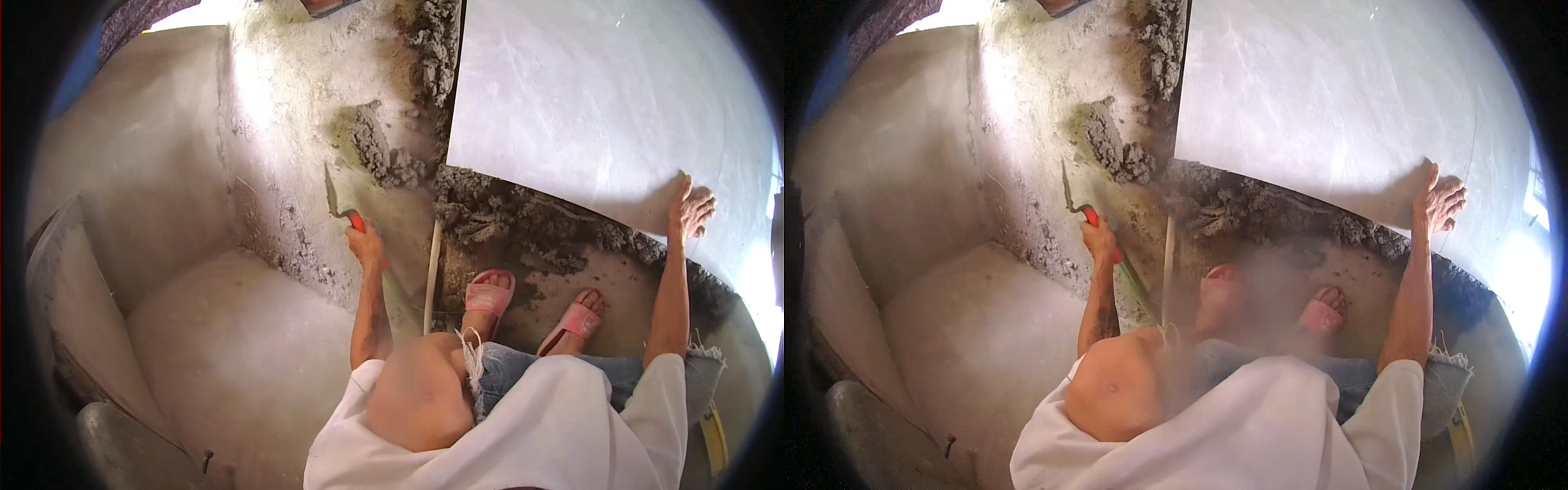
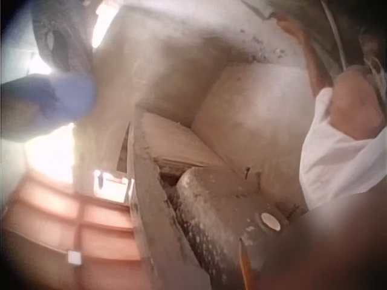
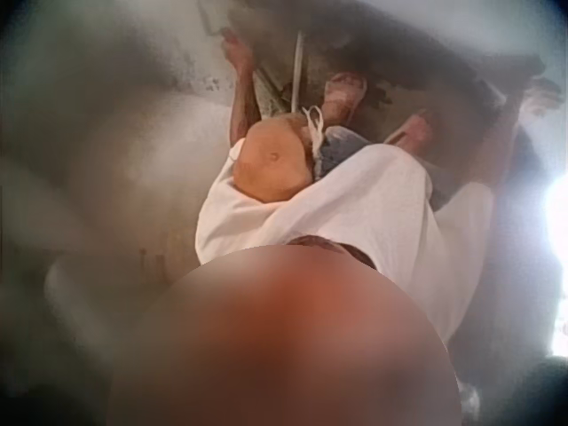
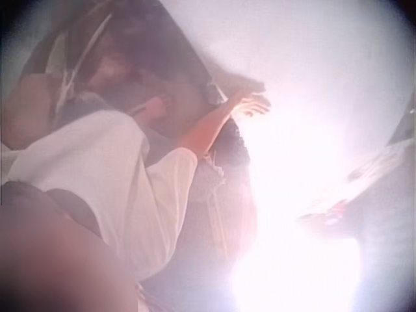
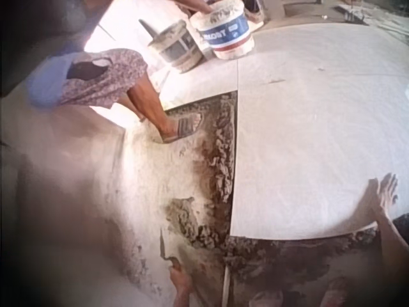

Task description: Installing large floor tiles onto mortar and leveling them with a rubber mallet.

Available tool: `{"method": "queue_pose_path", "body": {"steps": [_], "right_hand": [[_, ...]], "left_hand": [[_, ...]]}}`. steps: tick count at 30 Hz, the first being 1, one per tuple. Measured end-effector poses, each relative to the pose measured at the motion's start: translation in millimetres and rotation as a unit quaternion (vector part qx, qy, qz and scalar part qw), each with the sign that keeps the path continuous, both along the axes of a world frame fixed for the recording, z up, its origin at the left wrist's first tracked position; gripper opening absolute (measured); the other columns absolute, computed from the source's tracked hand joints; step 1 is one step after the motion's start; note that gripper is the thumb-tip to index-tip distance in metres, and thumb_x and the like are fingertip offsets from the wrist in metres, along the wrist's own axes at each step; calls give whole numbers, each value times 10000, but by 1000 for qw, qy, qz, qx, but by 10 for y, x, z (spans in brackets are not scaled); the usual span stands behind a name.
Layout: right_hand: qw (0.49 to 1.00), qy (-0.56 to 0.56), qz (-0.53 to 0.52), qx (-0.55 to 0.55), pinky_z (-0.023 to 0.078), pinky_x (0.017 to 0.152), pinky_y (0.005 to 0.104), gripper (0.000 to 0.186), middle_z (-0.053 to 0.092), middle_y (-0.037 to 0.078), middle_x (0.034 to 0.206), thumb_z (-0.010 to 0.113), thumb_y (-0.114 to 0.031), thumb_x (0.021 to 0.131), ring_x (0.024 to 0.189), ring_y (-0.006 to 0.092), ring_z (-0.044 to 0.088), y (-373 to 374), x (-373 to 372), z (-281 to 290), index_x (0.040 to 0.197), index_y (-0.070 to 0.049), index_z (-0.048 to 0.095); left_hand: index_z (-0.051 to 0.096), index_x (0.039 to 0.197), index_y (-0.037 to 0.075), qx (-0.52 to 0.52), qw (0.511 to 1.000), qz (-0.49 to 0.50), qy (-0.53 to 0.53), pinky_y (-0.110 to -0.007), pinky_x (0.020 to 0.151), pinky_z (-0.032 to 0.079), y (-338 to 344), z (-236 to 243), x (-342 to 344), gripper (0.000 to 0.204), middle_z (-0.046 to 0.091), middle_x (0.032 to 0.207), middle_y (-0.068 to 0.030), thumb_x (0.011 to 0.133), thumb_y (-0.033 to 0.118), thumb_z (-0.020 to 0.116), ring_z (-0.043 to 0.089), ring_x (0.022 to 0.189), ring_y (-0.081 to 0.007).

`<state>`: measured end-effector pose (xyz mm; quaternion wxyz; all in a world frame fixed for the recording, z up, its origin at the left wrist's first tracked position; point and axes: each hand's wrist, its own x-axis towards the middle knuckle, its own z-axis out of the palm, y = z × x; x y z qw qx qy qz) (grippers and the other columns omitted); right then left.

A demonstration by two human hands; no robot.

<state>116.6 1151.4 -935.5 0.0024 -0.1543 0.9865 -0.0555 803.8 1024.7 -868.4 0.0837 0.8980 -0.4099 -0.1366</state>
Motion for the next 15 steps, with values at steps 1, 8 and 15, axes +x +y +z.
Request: {"method": "queue_pose_path", "body": {"steps": [1, 8, 15], "right_hand": [[1000, 0, 4, -12, 159, 1117, 601, 1017, 104, 158, 1617, 245, -818, 855, 1491, 312, 100, -41, 46, 50, 1548, -83, 136], [999, -30, -12, -9, 140, 1131, 591, 1016, 80, 152, 1622, 204, -823, 855, 1498, 290, 78, -59, 102, 135, 1550, -86, 126], [999, -25, -20, -16, 123, 1133, 602, 1038, 80, 168, 1618, 211, -827, 850, 1499, 297, 64, -129, 200, 230, 1546, -62, 124]], "left_hand": [[523, 1061, -58, 4, 1000, -8, 15, -468, 808, 466, -77, 26, -39, 449, 628, 936, -240, 884, 338, 638, 618, 896, -373], [552, 940, -68, -129, 979, 58, 145, -405, 736, 481, -653, -76, 163, 457, 616, 843, -175, 954, 388, 566, 602, 773, -289], [484, 1270, -33, 28, 989, 134, -53, -476, 967, 406, 658, 92, -63, 702, 457, 1309, -234, 926, 578, 521, 490, 1166, -351]]}}
